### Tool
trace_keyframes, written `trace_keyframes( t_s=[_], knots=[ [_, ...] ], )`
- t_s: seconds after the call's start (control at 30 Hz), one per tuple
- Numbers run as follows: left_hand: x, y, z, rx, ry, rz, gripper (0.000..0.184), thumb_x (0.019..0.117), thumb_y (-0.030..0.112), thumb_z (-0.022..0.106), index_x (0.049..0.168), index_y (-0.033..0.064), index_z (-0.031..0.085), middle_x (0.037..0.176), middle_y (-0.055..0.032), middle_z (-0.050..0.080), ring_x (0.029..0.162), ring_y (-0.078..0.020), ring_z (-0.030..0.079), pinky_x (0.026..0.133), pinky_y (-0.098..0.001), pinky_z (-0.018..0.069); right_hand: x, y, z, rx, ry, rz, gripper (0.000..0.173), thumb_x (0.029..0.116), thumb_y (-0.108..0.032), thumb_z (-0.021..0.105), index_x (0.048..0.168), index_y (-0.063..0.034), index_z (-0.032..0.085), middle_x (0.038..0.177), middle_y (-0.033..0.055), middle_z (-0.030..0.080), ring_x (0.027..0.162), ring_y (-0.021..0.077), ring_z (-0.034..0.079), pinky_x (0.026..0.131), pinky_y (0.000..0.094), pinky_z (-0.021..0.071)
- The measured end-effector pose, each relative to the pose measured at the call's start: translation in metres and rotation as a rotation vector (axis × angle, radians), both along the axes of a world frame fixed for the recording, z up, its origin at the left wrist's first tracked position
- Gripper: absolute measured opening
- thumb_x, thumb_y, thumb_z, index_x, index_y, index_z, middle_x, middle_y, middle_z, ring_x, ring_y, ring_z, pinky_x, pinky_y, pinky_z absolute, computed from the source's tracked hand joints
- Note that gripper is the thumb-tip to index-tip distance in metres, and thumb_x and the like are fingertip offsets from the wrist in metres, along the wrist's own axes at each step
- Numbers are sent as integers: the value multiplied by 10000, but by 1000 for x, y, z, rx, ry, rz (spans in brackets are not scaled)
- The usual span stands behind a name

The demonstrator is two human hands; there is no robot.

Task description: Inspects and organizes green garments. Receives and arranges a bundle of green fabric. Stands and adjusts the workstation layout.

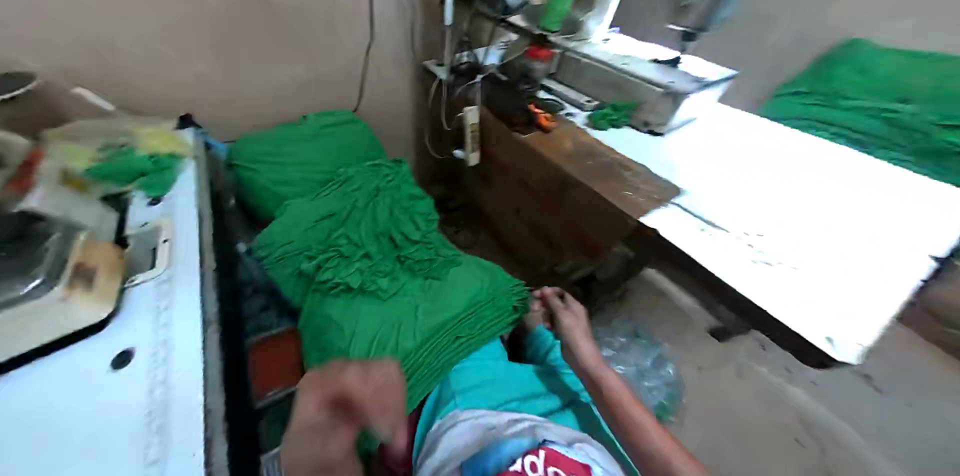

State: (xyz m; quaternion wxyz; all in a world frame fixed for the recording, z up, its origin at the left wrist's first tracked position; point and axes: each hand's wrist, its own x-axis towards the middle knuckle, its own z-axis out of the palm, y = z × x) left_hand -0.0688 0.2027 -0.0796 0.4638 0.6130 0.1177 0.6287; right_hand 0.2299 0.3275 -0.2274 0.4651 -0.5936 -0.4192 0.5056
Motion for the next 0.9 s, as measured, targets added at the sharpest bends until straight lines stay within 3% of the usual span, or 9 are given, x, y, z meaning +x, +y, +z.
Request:
trace_keyframes(
  t_s=[0.07,0.17,0.23,0.33,0.4,0.53,0.73,0.8,0.9],
  knots=[
    [2,39,-31,-190,210,123,219,1037,364,581,1029,193,718,903,103,716,804,0,671,732,-195,570,4,0,-7,-13,19,-47,311,1115,-212,411,1149,36,595,775,-13,640,533,8,503,506,185,443],
    [40,83,-67,-555,450,296,138,1014,99,585,1010,-19,658,874,-15,681,777,-69,666,749,-267,581,1,1,-15,2,-9,-34,258,1099,-176,449,1100,30,605,769,-11,644,506,0,469,484,173,409],
    [69,108,-92,-660,703,383,226,1022,148,599,1112,-50,662,991,-120,685,871,-158,674,821,-329,567,-4,3,-17,43,-51,18,226,1084,-150,478,1089,35,608,799,7,660,518,11,480,494,184,414],
    [98,134,-117,-654,1250,371,410,1021,255,625,1328,-18,619,1332,-215,612,1282,-343,569,1091,-491,457,-10,9,-24,147,-165,114,197,1041,-130,543,1079,35,644,852,54,679,607,67,561,561,242,478],
    [109,140,-128,-669,1445,362,326,1048,208,568,1281,0,662,1343,-203,619,1324,-357,543,1109,-514,431,-14,12,-26,221,-281,161,195,1009,-154,585,1057,10,680,887,71,696,739,118,638,688,320,535],
    [95,148,-129,-793,1338,344,298,1027,250,544,1078,55,764,1127,-150,726,1109,-308,674,962,-541,508,-24,17,-22,319,-411,231,178,987,-129,635,1050,17,716,1041,158,698,985,233,671,895,432,549],
    [75,151,-130,-810,1184,325,377,1017,285,557,813,10,712,812,-138,657,825,-278,633,772,-510,484,-48,32,-21,501,-690,380,247,919,-77,711,1161,-79,759,1268,175,658,1014,329,704,818,522,599],
    [78,148,-127,-782,1137,370,350,1017,240,549,834,-2,723,805,-138,665,807,-260,636,771,-479,486,-54,39,-20,507,-790,428,250,894,-34,717,1134,-85,770,1278,182,656,953,362,718,763,551,606],
    [85,140,-117,-800,1074,436,281,1036,150,511,1040,-29,729,934,-162,721,830,-236,710,816,-410,576,-60,49,-16,476,-855,449,239,887,-6,709,1119,-52,744,1225,188,687,945,407,719,740,608,582]
  ],
)
